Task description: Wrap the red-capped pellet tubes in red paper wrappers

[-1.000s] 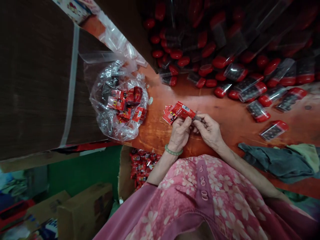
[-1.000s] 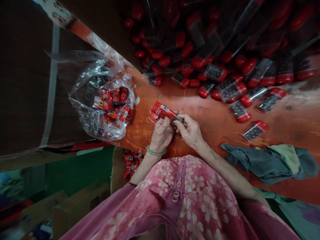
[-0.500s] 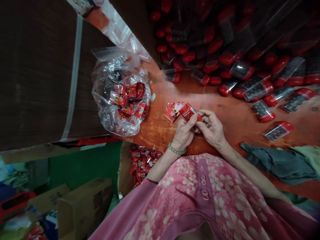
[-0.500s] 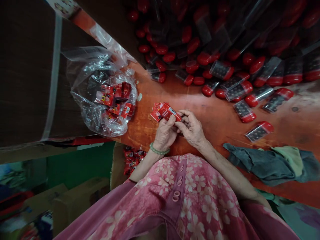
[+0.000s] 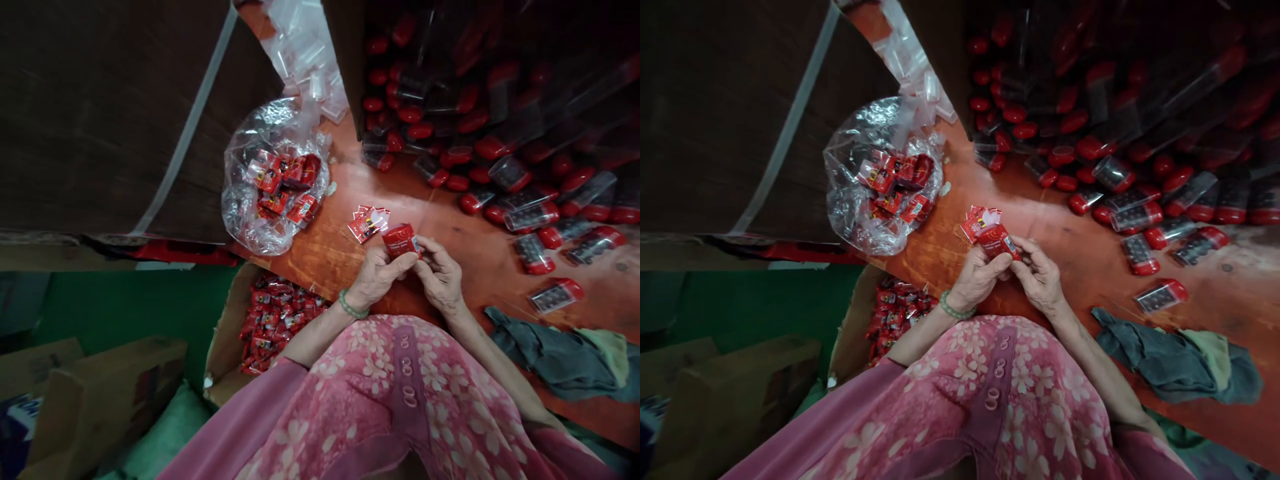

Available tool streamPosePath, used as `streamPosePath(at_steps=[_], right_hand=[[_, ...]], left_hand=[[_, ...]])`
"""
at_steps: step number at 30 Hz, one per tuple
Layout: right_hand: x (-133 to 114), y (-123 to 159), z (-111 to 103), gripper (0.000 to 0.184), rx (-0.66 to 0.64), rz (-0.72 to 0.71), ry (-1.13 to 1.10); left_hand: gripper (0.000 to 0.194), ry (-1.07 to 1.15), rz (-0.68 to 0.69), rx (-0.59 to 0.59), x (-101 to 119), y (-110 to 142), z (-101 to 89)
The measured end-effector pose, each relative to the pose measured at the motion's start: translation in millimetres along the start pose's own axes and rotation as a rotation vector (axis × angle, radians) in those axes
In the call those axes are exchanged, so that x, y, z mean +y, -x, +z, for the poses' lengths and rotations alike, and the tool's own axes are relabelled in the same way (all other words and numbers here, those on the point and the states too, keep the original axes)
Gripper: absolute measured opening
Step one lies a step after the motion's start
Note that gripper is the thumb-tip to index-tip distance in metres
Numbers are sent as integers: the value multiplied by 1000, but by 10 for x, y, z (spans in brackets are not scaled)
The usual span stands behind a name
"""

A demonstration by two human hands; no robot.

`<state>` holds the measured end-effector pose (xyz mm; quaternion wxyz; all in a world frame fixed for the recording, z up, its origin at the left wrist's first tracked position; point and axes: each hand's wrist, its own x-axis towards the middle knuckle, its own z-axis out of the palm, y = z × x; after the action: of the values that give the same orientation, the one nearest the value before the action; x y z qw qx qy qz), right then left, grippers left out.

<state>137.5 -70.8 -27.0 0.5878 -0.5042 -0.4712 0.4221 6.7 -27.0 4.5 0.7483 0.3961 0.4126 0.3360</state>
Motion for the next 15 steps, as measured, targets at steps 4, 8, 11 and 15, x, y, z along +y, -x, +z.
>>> streamPosePath(at_steps=[4,8,11,15], right_hand=[[-4,30,7,35,-18,-25,3],[-30,50,4,39,-68,-16,10],[-37,50,24,43,-112,-3,0],[-88,41,120,42,-138,-17,22]], left_hand=[[48,-41,58,2,72,34,-16],[45,-92,96,2,135,86,-49],[40,-131,130,23,120,113,-82],[38,-191,140,49,94,133,-159]])
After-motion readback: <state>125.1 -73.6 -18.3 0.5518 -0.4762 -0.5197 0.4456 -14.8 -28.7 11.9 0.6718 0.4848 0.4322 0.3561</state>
